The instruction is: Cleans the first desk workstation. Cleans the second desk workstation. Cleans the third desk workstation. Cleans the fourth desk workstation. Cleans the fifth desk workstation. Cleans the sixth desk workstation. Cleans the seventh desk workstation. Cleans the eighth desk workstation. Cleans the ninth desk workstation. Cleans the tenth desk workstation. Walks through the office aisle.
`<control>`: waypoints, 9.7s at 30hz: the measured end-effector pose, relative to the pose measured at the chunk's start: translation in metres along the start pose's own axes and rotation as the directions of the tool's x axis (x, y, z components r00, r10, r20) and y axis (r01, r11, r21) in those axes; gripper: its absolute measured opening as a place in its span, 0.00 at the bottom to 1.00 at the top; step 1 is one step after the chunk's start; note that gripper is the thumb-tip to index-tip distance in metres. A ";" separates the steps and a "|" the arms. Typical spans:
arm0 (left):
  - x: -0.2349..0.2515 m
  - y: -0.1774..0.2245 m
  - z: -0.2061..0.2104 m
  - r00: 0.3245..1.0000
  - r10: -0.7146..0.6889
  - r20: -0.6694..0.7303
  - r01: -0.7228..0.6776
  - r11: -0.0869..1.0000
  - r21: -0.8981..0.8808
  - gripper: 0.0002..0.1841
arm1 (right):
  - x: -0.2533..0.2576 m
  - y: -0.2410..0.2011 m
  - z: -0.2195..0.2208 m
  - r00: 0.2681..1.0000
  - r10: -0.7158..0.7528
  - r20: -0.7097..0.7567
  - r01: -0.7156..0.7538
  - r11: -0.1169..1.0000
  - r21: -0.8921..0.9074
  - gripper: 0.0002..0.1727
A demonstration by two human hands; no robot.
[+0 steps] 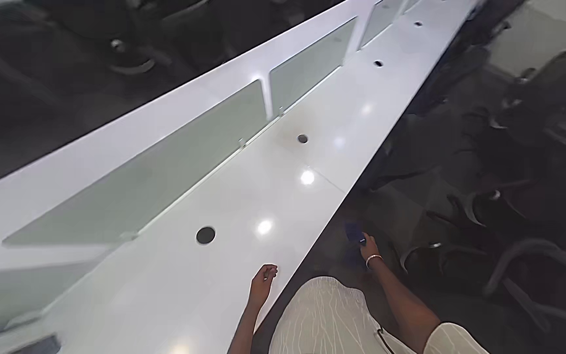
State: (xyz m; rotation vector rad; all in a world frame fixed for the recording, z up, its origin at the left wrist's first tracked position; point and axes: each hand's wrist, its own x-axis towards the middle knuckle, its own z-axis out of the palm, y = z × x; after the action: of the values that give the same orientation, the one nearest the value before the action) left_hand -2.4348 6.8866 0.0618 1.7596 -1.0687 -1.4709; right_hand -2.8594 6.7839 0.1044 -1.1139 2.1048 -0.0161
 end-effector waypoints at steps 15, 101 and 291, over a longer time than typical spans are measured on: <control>0.081 0.154 0.227 0.764 0.210 0.610 -0.360 0.924 0.132 0.13 | -0.094 0.153 -0.122 0.904 0.153 -0.399 0.135 0.783 0.607 0.36; 1.186 1.245 1.817 0.557 0.190 0.808 -0.399 0.915 0.060 0.14 | 1.420 0.348 -1.566 0.785 0.359 -0.504 0.529 0.032 0.848 0.33; 1.275 1.586 3.040 0.376 -0.384 0.843 -0.589 0.603 0.537 0.12 | 2.002 1.397 -2.230 0.234 0.950 -0.206 -0.544 0.303 0.782 0.34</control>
State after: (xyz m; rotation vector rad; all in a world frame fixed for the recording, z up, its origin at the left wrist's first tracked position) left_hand -5.6482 5.1406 0.1539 0.9986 -2.8242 -2.1246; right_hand -5.9146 5.5213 0.0474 0.6295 2.7758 -0.6009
